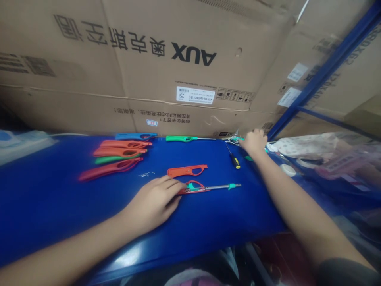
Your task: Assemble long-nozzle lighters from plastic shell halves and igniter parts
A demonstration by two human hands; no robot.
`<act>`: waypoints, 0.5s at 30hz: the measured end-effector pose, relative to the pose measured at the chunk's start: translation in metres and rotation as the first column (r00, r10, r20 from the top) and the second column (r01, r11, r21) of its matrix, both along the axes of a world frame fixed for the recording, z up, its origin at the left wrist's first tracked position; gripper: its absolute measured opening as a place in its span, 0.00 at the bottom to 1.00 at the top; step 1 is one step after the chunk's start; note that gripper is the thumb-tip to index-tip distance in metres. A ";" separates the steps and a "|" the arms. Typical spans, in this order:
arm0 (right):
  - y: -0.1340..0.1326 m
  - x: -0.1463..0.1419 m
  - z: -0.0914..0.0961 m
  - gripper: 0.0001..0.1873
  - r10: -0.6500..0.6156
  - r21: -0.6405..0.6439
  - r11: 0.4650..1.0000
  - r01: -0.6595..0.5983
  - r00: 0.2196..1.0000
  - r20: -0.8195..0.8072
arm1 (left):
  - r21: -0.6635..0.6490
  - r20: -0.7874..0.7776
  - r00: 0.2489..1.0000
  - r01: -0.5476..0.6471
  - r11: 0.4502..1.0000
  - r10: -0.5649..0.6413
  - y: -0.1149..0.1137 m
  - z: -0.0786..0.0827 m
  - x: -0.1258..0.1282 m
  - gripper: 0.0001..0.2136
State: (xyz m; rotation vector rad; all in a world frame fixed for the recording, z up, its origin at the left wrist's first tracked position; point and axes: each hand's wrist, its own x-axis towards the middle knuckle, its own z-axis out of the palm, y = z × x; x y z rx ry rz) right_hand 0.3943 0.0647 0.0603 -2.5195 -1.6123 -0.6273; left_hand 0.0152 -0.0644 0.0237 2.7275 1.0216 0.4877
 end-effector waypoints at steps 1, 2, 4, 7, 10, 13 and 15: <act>-0.002 -0.001 0.007 0.22 0.004 0.008 1.000 -0.004 1.000 -0.003 | -0.005 0.007 1.000 -0.001 1.000 0.001 0.000 0.000 0.000 0.12; -0.004 -0.002 0.014 0.22 0.011 0.016 1.000 -0.010 1.000 -0.006 | -0.011 0.016 1.000 -0.002 1.000 0.002 0.000 0.001 0.000 0.12; -0.008 -0.004 0.029 0.22 0.019 0.038 0.999 -0.018 1.000 -0.017 | -0.025 0.039 0.999 0.002 1.000 -0.001 0.000 0.002 0.000 0.12; -0.017 -0.011 0.047 0.17 0.043 0.088 0.995 -0.039 0.998 -0.050 | -0.054 0.115 0.993 0.020 0.998 -0.014 0.002 0.001 0.001 0.11; -0.035 -0.038 0.049 0.07 0.381 0.339 0.897 -0.284 0.886 -0.266 | -0.119 0.252 0.968 0.043 0.992 -0.012 0.002 0.000 0.004 0.11; -0.064 -0.088 0.029 0.10 0.728 0.541 0.682 -0.492 0.384 -0.568 | -0.247 0.396 0.914 0.015 0.969 0.087 0.001 -0.002 0.007 0.13; -0.085 -0.123 0.010 0.12 0.745 0.605 0.571 -0.555 0.042 -0.665 | -0.336 0.468 0.868 -0.002 0.942 0.169 0.000 -0.005 0.009 0.17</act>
